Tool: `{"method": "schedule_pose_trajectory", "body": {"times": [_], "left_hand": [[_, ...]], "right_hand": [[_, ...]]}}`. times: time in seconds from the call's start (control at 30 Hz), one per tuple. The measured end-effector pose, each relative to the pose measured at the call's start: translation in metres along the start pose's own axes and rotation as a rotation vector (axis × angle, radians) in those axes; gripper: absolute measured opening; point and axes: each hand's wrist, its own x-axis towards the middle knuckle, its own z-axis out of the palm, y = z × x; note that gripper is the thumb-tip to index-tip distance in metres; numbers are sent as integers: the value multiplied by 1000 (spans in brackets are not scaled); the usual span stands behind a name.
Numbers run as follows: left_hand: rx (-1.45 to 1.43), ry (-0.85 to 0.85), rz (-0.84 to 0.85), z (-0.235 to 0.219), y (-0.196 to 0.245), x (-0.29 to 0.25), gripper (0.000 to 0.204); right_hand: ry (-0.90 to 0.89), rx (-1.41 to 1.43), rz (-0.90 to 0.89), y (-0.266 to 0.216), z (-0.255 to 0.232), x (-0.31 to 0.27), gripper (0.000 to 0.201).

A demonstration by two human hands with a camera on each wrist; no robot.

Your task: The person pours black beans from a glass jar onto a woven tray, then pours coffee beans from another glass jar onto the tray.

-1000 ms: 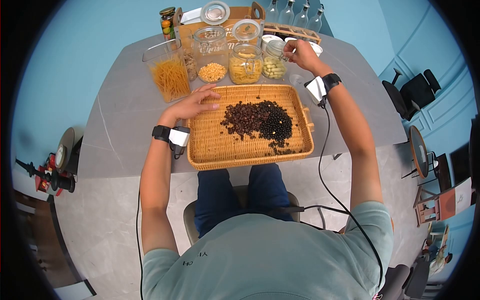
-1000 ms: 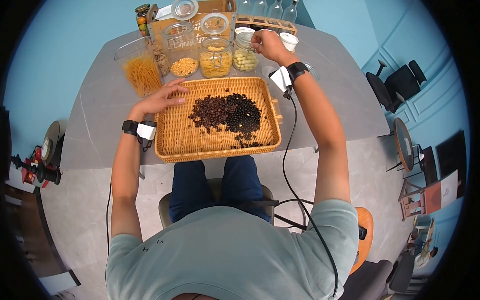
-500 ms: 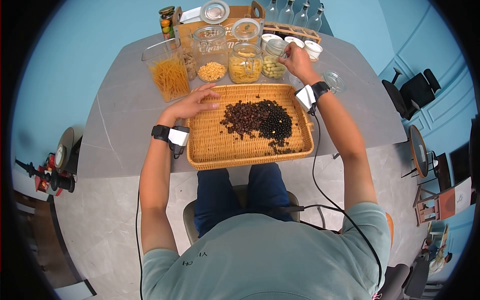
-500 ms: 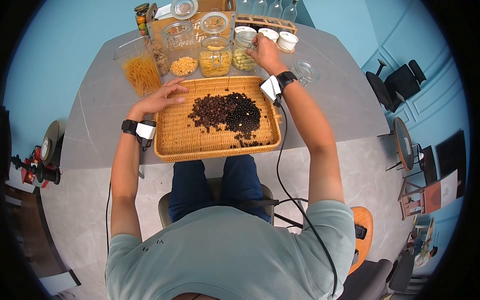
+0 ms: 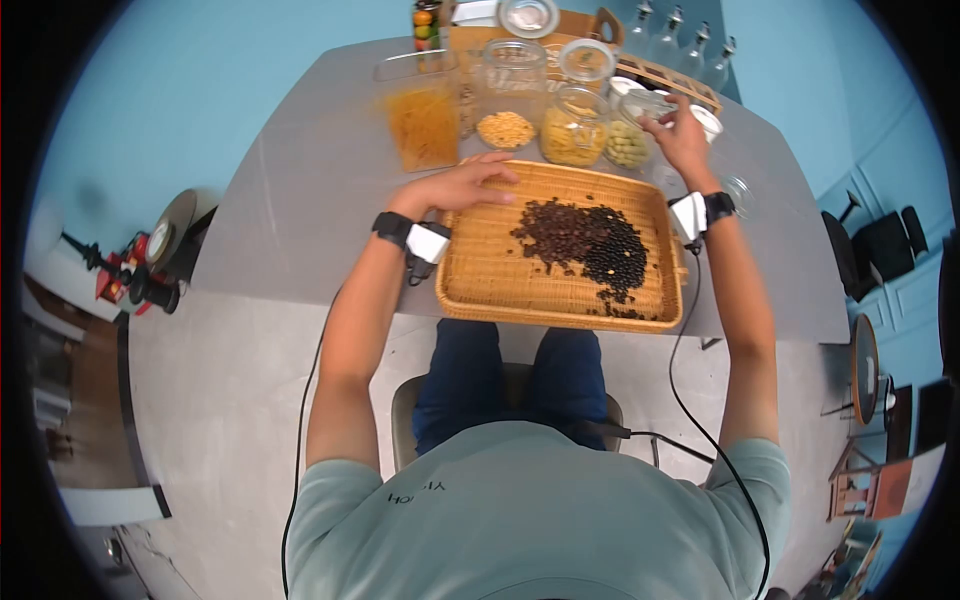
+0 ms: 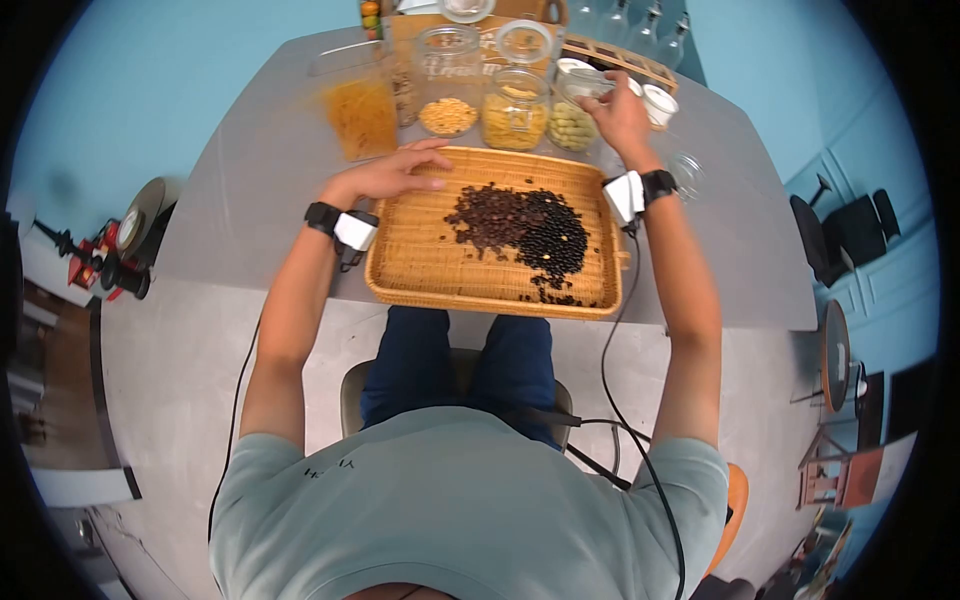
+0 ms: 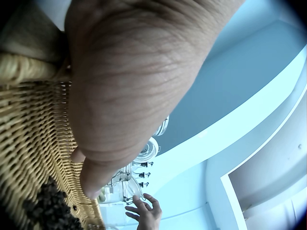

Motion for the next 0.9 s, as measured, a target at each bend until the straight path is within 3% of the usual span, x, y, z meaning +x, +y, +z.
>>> {"method": "schedule_pose_trajectory", "body": {"times": [0.2, 0.37, 0.47, 0.9], "left_hand": [[-64, 13, 32, 3, -9, 3, 51], [-22, 15, 35, 4, -11, 6, 49], [-6, 12, 38, 4, -10, 5, 46], [-40, -9, 10, 0, -1, 1, 46]], "right_hand": [[89, -33, 41, 5, -1, 13, 34], [89, 269, 28, 28, 5, 50, 23], [27, 346, 72, 19, -4, 65, 19], [-139, 202, 33, 8, -14, 118, 24]]}}
